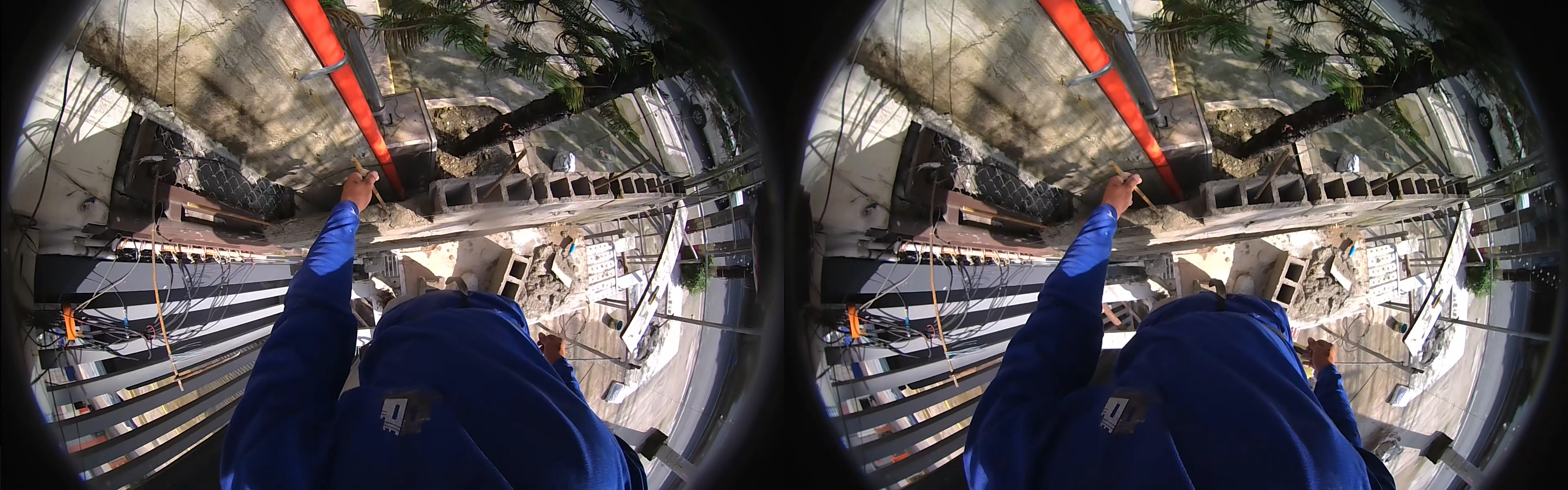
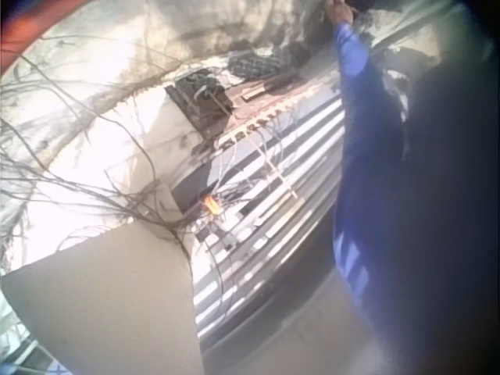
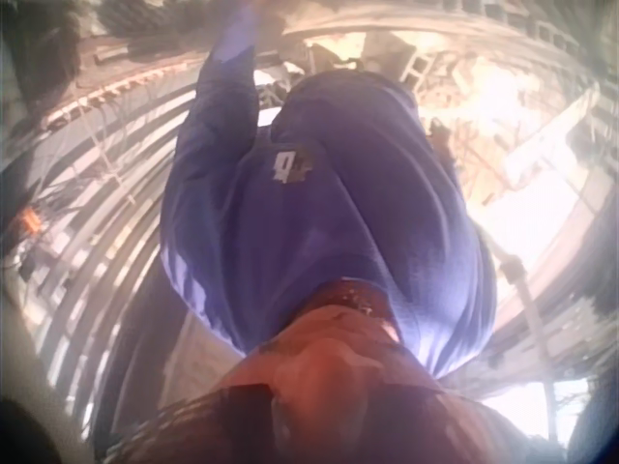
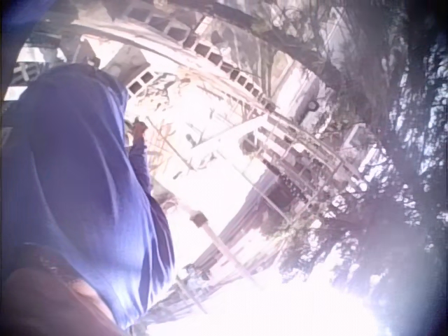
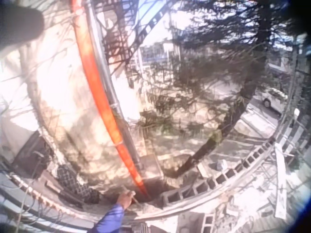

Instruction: The person places hollow concrete blocks onto a wall under construction, aligns them, and taps them into position using a hammer. The person repeats this process for multiple blocks along the wall.

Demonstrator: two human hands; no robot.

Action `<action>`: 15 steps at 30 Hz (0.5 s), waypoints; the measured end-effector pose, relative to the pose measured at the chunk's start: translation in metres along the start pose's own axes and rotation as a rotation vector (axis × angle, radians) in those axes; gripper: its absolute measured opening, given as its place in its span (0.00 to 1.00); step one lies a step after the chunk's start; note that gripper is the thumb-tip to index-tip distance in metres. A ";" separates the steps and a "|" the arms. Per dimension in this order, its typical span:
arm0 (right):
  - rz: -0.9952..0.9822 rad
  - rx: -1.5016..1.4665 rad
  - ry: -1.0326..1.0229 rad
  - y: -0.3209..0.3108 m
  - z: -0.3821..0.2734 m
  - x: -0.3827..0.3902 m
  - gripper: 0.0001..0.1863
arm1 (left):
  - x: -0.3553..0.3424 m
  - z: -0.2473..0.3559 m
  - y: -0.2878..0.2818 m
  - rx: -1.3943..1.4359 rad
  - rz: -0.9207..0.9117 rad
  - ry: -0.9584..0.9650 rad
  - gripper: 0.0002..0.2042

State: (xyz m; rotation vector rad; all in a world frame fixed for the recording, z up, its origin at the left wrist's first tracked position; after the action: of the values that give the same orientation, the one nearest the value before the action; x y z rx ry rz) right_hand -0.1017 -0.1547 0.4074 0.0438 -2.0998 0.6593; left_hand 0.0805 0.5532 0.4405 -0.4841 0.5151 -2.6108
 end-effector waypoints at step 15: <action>0.076 -0.183 -0.153 -0.044 -0.080 -0.032 0.13 | 0.008 0.021 0.000 0.025 -0.170 -0.004 0.18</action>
State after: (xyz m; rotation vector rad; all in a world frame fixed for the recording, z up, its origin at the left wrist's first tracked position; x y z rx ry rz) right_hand -0.0104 -0.1617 0.4374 -0.0915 -2.3108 0.5195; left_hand 0.0825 0.5432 0.4608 -0.5471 0.4567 -2.7741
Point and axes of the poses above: each hand's wrist, its own x-axis away from the middle knuckle, its own y-axis out of the palm, z = x × y, the point moved 7 cm from there along -x, towards the middle knuckle, and after that the axes turned 1 degree about z, right-handed, at the moved point
